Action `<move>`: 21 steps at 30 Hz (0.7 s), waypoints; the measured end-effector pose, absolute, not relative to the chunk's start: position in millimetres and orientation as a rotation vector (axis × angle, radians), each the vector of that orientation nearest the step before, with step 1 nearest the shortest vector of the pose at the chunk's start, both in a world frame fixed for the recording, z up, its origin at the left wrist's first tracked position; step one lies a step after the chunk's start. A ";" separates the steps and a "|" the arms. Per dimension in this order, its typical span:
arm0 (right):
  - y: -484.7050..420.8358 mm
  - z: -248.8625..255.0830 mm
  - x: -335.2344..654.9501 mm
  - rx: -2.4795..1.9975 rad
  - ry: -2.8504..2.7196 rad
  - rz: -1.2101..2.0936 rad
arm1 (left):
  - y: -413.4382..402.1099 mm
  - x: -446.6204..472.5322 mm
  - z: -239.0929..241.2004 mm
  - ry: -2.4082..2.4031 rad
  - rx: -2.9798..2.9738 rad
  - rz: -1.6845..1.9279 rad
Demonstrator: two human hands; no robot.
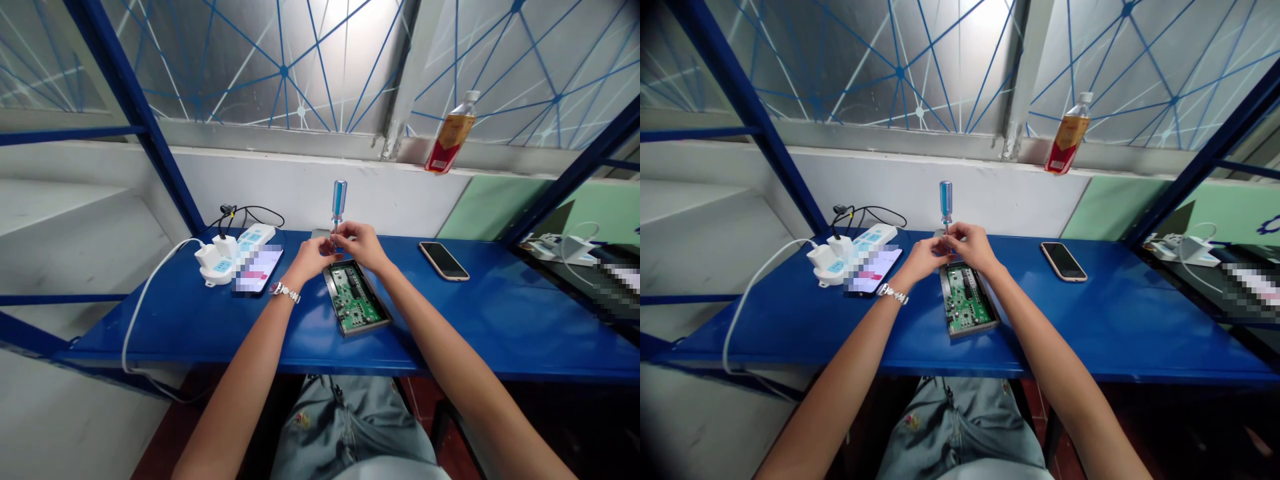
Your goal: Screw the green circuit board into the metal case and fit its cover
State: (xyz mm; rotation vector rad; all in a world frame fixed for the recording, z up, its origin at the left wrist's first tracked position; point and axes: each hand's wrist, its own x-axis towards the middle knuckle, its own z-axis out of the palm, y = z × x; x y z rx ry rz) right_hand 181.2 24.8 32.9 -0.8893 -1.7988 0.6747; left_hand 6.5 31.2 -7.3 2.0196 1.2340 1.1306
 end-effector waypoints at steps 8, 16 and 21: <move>27.3 28.7 175.8 -0.938 -1.724 0.543 | 32.6 9.8 -8.0 1.222 1.893 1.186; 25.8 31.7 183.7 -0.851 -1.888 0.744 | 40.9 1.9 -11.8 1.087 1.853 1.098; 26.5 33.6 186.9 -0.882 -1.905 0.733 | 38.9 -1.4 -9.5 0.978 1.813 1.032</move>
